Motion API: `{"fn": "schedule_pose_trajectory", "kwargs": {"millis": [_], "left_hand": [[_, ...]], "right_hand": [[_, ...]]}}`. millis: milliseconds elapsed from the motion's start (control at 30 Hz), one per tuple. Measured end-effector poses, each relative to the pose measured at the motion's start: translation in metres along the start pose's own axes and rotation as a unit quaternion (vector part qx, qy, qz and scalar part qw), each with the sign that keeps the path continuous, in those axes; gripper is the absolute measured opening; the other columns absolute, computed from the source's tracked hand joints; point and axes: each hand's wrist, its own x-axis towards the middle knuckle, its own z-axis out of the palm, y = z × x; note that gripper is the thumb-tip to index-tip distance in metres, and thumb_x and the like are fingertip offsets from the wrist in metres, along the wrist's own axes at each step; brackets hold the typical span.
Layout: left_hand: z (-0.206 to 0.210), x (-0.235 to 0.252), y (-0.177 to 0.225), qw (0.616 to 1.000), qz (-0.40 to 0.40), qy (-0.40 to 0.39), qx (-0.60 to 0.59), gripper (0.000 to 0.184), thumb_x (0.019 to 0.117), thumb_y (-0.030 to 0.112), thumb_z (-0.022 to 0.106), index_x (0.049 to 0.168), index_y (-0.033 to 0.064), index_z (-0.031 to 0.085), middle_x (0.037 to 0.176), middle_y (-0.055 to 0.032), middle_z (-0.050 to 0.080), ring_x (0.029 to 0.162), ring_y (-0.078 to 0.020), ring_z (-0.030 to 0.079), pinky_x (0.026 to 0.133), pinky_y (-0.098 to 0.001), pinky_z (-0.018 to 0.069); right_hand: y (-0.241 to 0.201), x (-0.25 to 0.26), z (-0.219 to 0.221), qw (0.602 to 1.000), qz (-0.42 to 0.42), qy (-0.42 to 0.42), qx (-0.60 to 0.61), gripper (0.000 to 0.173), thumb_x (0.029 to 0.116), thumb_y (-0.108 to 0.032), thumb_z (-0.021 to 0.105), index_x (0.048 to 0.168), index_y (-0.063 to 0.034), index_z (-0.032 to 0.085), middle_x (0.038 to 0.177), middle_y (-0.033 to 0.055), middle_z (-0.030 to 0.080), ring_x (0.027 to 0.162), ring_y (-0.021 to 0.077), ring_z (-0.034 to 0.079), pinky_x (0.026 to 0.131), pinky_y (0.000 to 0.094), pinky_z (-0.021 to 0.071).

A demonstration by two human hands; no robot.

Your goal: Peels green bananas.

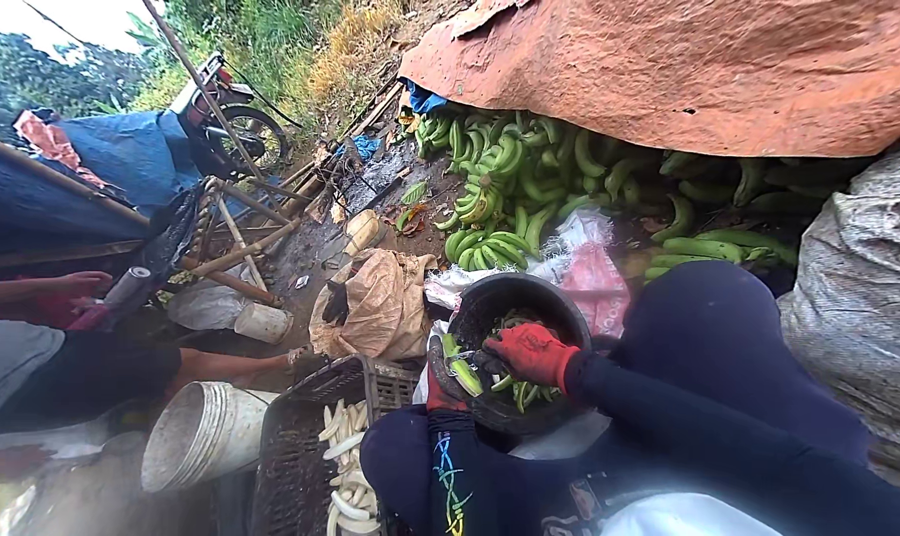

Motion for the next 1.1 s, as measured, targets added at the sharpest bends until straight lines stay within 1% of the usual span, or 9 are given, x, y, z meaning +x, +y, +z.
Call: {"fn": "schedule_pose_trajectory", "kwargs": {"millis": [233, 367, 433, 533, 733, 900, 1000, 1067, 1100], "left_hand": [[0.018, -0.006, 0.007, 0.997, 0.022, -0.008, 0.074, 0.042, 0.1127, 0.026, 0.021, 0.124, 0.0011, 0.052, 0.096, -0.0075, 0.064, 0.084, -0.0108, 0.064, 0.075, -0.0289, 0.0561], [0.006, -0.009, -0.004, 0.98, 0.049, -0.032, 0.192, 0.046, 0.1116, 0.026, 0.028, 0.145, -0.0016, 0.043, 0.131, -0.0164, 0.059, 0.115, -0.0149, 0.06, 0.099, -0.0329, 0.0509], [0.032, -0.023, 0.012, 0.958, 0.022, 0.009, 0.287, 0.045, 0.1128, 0.022, 0.028, 0.148, -0.0036, 0.041, 0.14, -0.0185, 0.055, 0.123, -0.0141, 0.056, 0.107, -0.0304, 0.0456], [0.03, -0.024, 0.009, 0.915, 0.001, 0.035, 0.402, 0.045, 0.1115, 0.015, 0.034, 0.149, -0.0095, 0.038, 0.15, -0.027, 0.046, 0.14, -0.026, 0.046, 0.118, -0.0362, 0.0348], [0.035, -0.021, 0.015, 0.87, -0.009, 0.061, 0.489, 0.047, 0.108, 0.011, 0.046, 0.148, -0.0112, 0.038, 0.15, -0.0295, 0.045, 0.143, -0.0318, 0.043, 0.121, -0.0398, 0.03], [0.037, -0.029, 0.016, 0.906, 0.017, 0.008, 0.422, 0.041, 0.1066, 0.009, 0.049, 0.142, -0.0106, 0.047, 0.143, -0.0267, 0.054, 0.134, -0.0248, 0.052, 0.115, -0.0343, 0.0378], [0.017, -0.019, 0.011, 0.947, 0.033, 0.046, 0.318, 0.047, 0.1125, 0.026, 0.03, 0.148, -0.0029, 0.042, 0.142, -0.0206, 0.054, 0.126, -0.0178, 0.056, 0.108, -0.034, 0.0448], [0.045, -0.034, 0.034, 0.979, 0.018, 0.042, 0.198, 0.046, 0.1135, 0.028, 0.023, 0.14, 0.0023, 0.05, 0.123, -0.0112, 0.062, 0.106, -0.0091, 0.062, 0.095, -0.0281, 0.0515], [0.067, -0.047, 0.046, 0.991, 0.015, 0.042, 0.128, 0.045, 0.1131, 0.027, 0.02, 0.123, 0.0036, 0.058, 0.099, -0.0065, 0.066, 0.087, -0.007, 0.065, 0.08, -0.0256, 0.0554]], "right_hand": [[-0.006, 0.009, -0.005, 0.995, 0.087, 0.006, 0.051, 0.041, 0.1042, -0.019, 0.052, 0.143, -0.004, 0.052, 0.125, 0.0304, 0.063, 0.116, 0.0497, 0.063, 0.089, 0.0659, 0.05], [0.005, 0.015, -0.01, 0.983, 0.14, 0.008, 0.12, 0.04, 0.1073, -0.023, 0.047, 0.143, -0.0044, 0.05, 0.13, 0.0275, 0.064, 0.122, 0.046, 0.062, 0.096, 0.0656, 0.0488], [0.013, 0.017, -0.01, 0.977, 0.142, 0.007, 0.157, 0.04, 0.1076, -0.023, 0.046, 0.142, -0.0039, 0.052, 0.132, 0.0265, 0.063, 0.126, 0.0441, 0.061, 0.101, 0.0644, 0.0465], [0.03, 0.02, -0.005, 0.967, 0.169, 0.012, 0.19, 0.041, 0.1089, -0.025, 0.044, 0.142, -0.0031, 0.053, 0.136, 0.0255, 0.062, 0.13, 0.0422, 0.059, 0.106, 0.0629, 0.044], [0.04, 0.008, -0.018, 0.982, 0.074, 0.003, 0.171, 0.035, 0.1096, -0.022, 0.046, 0.137, -0.0044, 0.06, 0.129, 0.0245, 0.065, 0.123, 0.0414, 0.062, 0.104, 0.0637, 0.0436], [0.042, 0.008, -0.025, 0.981, 0.151, -0.016, 0.12, 0.039, 0.1096, -0.027, 0.045, 0.138, -0.0044, 0.058, 0.135, 0.0258, 0.063, 0.129, 0.044, 0.059, 0.105, 0.0663, 0.0428], [0.046, 0.007, -0.015, 0.982, 0.111, 0.019, 0.154, 0.037, 0.1094, -0.028, 0.046, 0.135, -0.0055, 0.06, 0.128, 0.0239, 0.066, 0.123, 0.0416, 0.062, 0.103, 0.0638, 0.0453], [0.044, 0.007, -0.002, 0.986, 0.017, 0.029, 0.166, 0.033, 0.1082, -0.027, 0.05, 0.131, -0.0059, 0.063, 0.119, 0.0228, 0.069, 0.114, 0.041, 0.065, 0.098, 0.0639, 0.0471], [0.04, 0.006, 0.005, 0.986, -0.029, 0.02, 0.164, 0.032, 0.1073, -0.025, 0.053, 0.131, -0.006, 0.065, 0.119, 0.0229, 0.069, 0.114, 0.0412, 0.066, 0.098, 0.0646, 0.0469]]}}
